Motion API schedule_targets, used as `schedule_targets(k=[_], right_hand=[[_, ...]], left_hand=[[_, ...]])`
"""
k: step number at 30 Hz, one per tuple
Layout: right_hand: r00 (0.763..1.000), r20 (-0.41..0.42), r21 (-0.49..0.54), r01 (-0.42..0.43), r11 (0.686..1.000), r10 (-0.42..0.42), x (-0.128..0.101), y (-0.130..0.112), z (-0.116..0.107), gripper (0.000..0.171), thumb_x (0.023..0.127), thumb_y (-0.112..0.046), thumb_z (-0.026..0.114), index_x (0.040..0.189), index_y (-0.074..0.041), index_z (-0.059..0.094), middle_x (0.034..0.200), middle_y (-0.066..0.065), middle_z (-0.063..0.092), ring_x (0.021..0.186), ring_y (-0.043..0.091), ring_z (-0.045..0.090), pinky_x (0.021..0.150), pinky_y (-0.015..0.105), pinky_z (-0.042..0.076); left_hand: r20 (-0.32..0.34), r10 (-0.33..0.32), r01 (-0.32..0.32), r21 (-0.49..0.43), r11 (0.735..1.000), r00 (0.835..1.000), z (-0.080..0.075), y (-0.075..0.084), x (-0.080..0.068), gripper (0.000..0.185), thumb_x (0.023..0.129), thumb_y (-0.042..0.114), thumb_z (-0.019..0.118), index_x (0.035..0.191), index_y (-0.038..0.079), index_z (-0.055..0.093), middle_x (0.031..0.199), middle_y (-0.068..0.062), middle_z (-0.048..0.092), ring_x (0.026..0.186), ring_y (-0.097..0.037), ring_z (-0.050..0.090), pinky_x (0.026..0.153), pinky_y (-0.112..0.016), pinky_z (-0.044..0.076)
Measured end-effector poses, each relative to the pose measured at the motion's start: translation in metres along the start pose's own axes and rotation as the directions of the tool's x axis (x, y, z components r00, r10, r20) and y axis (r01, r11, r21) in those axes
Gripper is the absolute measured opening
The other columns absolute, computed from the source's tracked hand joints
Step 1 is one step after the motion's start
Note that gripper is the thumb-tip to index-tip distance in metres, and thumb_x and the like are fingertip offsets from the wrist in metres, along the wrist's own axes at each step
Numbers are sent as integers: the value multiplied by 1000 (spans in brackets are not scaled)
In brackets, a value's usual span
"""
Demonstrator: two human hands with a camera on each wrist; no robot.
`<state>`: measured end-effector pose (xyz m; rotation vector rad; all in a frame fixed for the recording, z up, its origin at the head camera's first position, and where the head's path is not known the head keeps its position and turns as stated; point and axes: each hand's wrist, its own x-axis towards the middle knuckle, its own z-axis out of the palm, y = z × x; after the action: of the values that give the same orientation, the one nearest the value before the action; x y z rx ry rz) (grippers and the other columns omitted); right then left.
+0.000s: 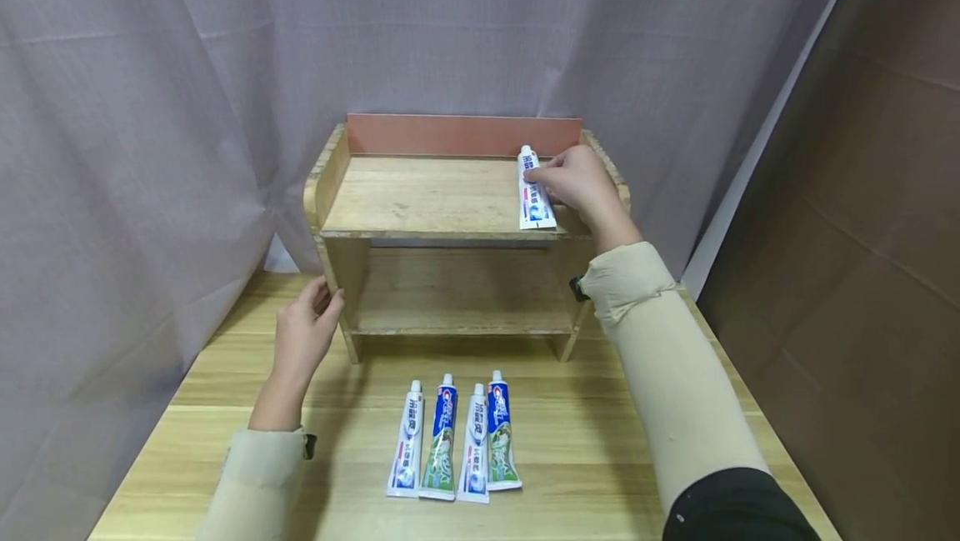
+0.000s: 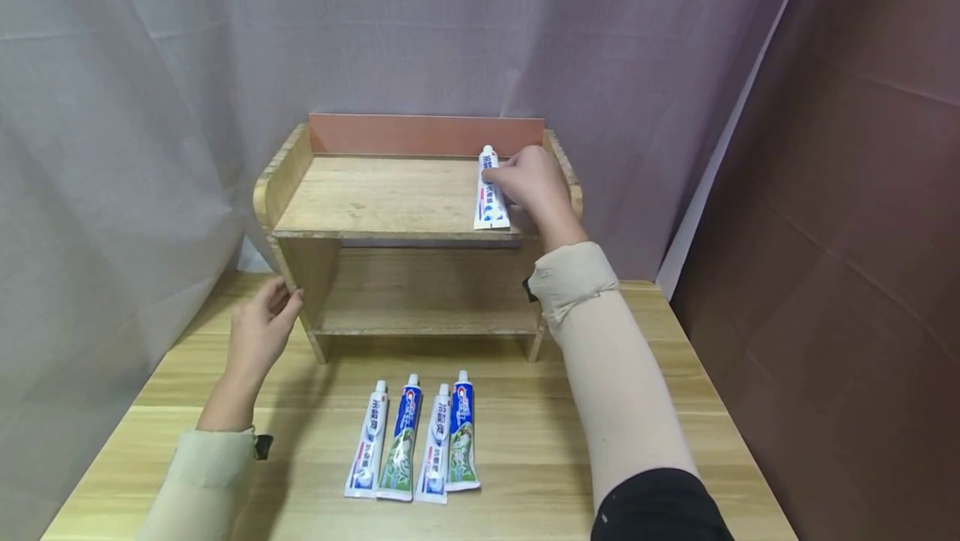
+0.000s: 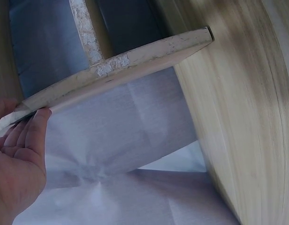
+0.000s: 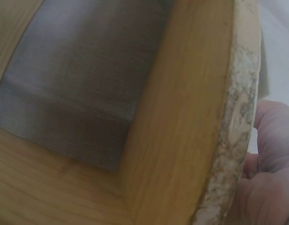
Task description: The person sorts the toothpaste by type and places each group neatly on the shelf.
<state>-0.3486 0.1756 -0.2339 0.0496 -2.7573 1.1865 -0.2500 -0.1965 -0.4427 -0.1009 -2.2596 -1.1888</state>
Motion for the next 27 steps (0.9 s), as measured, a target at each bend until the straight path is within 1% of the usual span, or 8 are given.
schedule_targets(k=[4,7,10,15,20,24,27], right_hand=[[999,-16,-71,37,997,-39,2,1,1,31,89,-32,74,79,-2,71,66,-3,60,59,12,52,49,24,43],[999,-21,-113,40,993,-42,2,2,0,33,89,-34,73,77,-4,71,65,-3,60,61,13,53,50,25,43],[999,-21,-129,23,991,-26,2,2,0,34,89,-36,72,81,-3,71,68,-1,63,61,13,56,51,25,45],[1000,-10,-106,4,994,-5,2,1,-2,34,90,-36,71,93,-2,73,74,1,66,62,12,60,51,23,49],[1000,-11,-100,18,995,-19,1,3,-4,35,90,-35,71,97,0,73,74,1,65,62,11,61,49,21,48],[999,-11,-94,33,995,-34,0,4,-4,37,91,-34,71,99,2,73,72,1,65,59,9,60,48,20,48],[999,-14,-96,28,995,-29,-1,5,-5,38,91,-34,70,103,2,73,76,2,66,61,9,62,49,19,49]], left_hand=[[4,-7,7,1,1000,1000,0,0,-1,32,99,20,64,122,-1,67,116,-22,70,106,-34,70,87,-38,60],[12,-16,15,7,1000,1000,0,0,-1,32,99,21,63,123,-1,66,117,-22,70,106,-34,70,87,-39,60],[17,-23,22,10,1000,1000,0,1,-1,33,100,21,62,124,-1,66,117,-22,70,106,-35,70,87,-41,61],[15,-18,18,8,1000,1000,0,3,0,33,100,21,62,124,-2,65,117,-23,70,106,-36,70,87,-42,61],[18,-6,5,15,1000,1000,0,3,-1,33,100,19,61,123,-4,65,117,-24,69,107,-38,69,87,-42,60],[28,-19,18,25,1000,999,-1,4,-1,34,101,21,61,125,-3,64,118,-24,69,108,-37,69,87,-43,61],[32,-27,26,26,999,999,-1,4,-1,35,101,23,61,125,-2,64,119,-23,69,108,-37,69,87,-44,61]])
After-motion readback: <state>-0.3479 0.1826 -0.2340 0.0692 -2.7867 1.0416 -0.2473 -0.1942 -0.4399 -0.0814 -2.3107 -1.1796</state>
